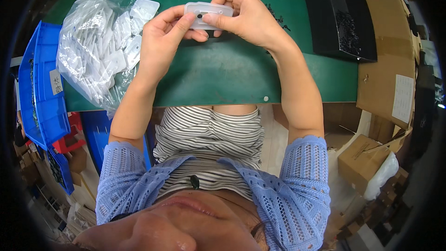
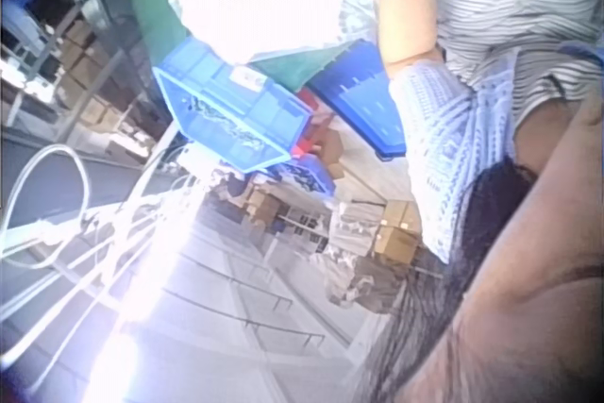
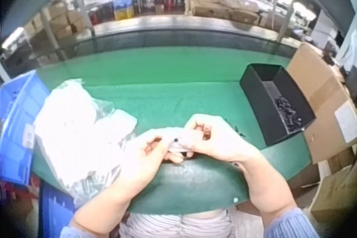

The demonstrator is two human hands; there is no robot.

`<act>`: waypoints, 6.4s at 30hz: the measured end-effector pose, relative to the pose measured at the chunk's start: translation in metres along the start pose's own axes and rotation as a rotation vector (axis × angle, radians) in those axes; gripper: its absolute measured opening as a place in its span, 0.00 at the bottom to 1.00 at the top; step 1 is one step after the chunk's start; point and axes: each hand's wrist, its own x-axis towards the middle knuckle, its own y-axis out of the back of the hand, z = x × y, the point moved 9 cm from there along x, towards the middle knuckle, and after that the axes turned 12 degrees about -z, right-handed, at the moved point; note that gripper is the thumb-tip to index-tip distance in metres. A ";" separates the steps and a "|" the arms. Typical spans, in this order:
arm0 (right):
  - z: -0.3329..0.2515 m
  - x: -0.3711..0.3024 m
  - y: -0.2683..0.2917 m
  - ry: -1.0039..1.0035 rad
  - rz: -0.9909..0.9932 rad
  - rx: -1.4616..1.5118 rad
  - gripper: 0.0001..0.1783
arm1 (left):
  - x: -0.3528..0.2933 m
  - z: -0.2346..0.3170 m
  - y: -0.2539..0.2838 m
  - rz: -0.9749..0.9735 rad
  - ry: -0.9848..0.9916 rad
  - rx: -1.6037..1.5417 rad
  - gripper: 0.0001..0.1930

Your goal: Manually assemble plastic casing components by inserting a small black piece into a white housing.

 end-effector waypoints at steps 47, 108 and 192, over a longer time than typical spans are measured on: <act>0.066 -0.383 -0.186 -0.482 -0.254 -0.380 0.11 | -0.317 -0.016 0.159 0.790 0.099 0.765 0.12; -0.002 -0.392 -0.219 -0.692 0.106 0.215 0.14 | -0.238 -0.010 -0.264 -1.583 0.513 0.188 0.24; -0.005 -0.021 0.000 0.106 0.386 -1.210 0.07 | -0.080 0.039 0.066 0.121 -0.071 1.611 0.16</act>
